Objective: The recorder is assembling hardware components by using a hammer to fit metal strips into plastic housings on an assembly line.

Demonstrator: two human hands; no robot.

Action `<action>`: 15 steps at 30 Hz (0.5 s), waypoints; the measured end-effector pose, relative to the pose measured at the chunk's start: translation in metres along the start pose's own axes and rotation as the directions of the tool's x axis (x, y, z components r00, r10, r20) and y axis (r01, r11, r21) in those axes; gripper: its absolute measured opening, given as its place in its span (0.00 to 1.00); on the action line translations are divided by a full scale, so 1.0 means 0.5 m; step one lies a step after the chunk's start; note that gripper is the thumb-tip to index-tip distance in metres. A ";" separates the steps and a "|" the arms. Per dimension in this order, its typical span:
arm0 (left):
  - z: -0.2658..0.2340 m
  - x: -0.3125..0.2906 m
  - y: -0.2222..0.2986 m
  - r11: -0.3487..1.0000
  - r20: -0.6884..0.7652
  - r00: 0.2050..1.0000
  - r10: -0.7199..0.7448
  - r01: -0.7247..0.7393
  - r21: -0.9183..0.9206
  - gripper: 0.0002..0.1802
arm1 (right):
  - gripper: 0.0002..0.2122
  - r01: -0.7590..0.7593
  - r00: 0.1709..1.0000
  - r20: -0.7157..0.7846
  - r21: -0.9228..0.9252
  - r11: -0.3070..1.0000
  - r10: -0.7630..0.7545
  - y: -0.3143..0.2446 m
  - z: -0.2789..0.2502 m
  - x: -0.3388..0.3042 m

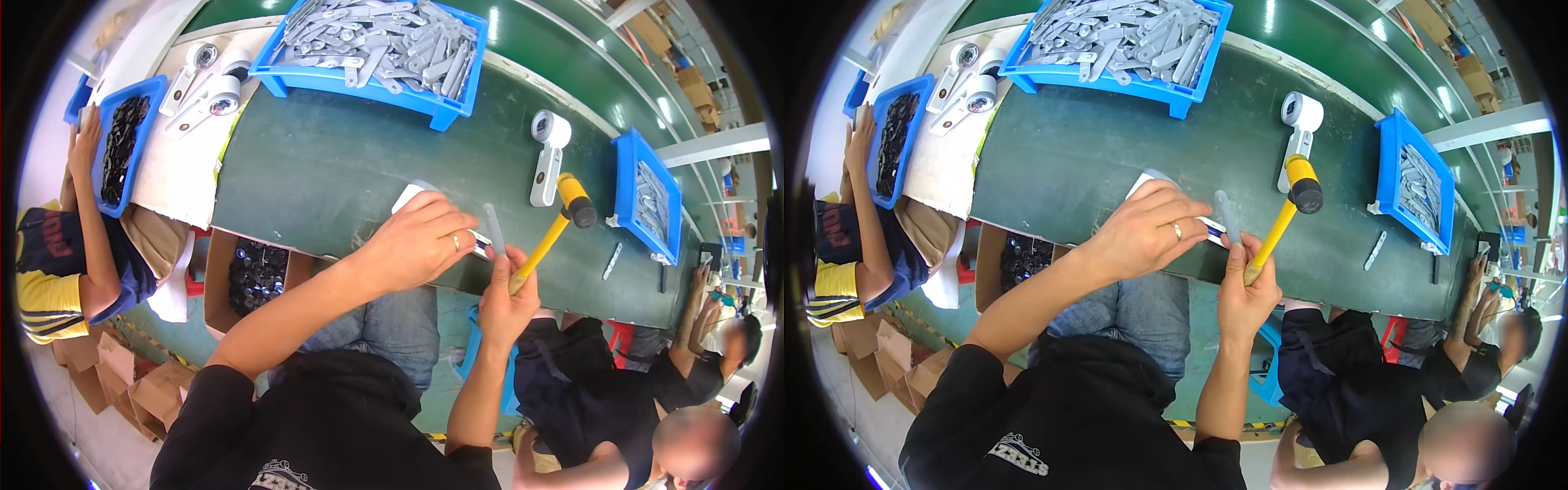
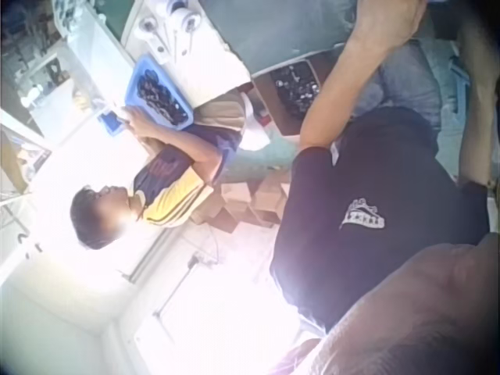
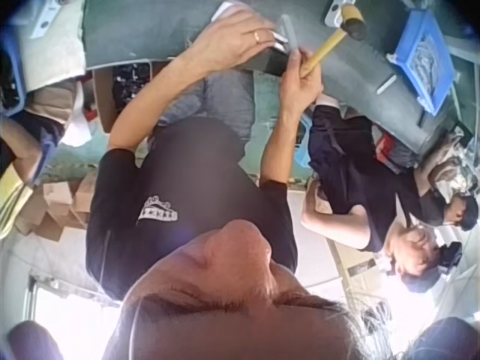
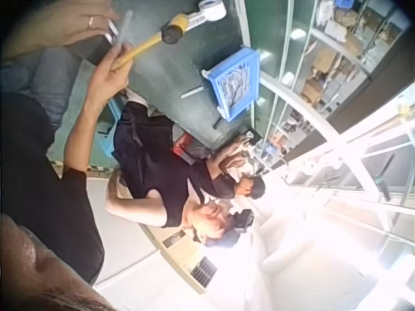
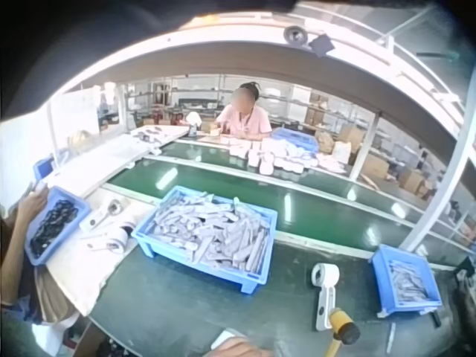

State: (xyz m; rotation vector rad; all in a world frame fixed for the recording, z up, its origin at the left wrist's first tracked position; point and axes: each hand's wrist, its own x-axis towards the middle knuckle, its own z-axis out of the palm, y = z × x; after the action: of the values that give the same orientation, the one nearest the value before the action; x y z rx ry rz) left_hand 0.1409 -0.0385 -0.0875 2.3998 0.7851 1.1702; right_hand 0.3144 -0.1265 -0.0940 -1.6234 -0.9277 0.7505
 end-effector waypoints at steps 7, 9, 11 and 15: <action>-0.005 0.005 0.005 0.997 0.058 0.997 0.045 -0.048 0.059 0.11 | 0.12 -0.003 1.000 0.000 -0.002 1.000 0.003 -0.004 0.000 0.000; 0.000 0.004 0.005 1.000 0.026 1.000 -0.001 0.000 0.017 0.07 | 0.12 -0.005 1.000 -0.001 0.000 1.000 0.005 -0.005 0.000 0.000; 0.003 0.003 0.003 0.999 -0.002 0.999 -0.047 0.047 -0.027 0.05 | 0.12 -0.008 1.000 -0.003 0.003 1.000 0.008 -0.006 0.000 0.001; -0.001 -0.002 -0.004 0.999 0.010 0.999 -0.034 0.034 -0.034 0.05 | 0.12 -0.028 1.000 0.004 0.020 0.999 0.028 -0.008 0.000 0.000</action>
State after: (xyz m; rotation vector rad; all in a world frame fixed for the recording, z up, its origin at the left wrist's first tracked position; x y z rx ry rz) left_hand 0.1395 -0.0375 -0.0890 2.3533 0.7932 1.1494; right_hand 0.3137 -0.1259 -0.0900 -1.6208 -0.8989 0.7800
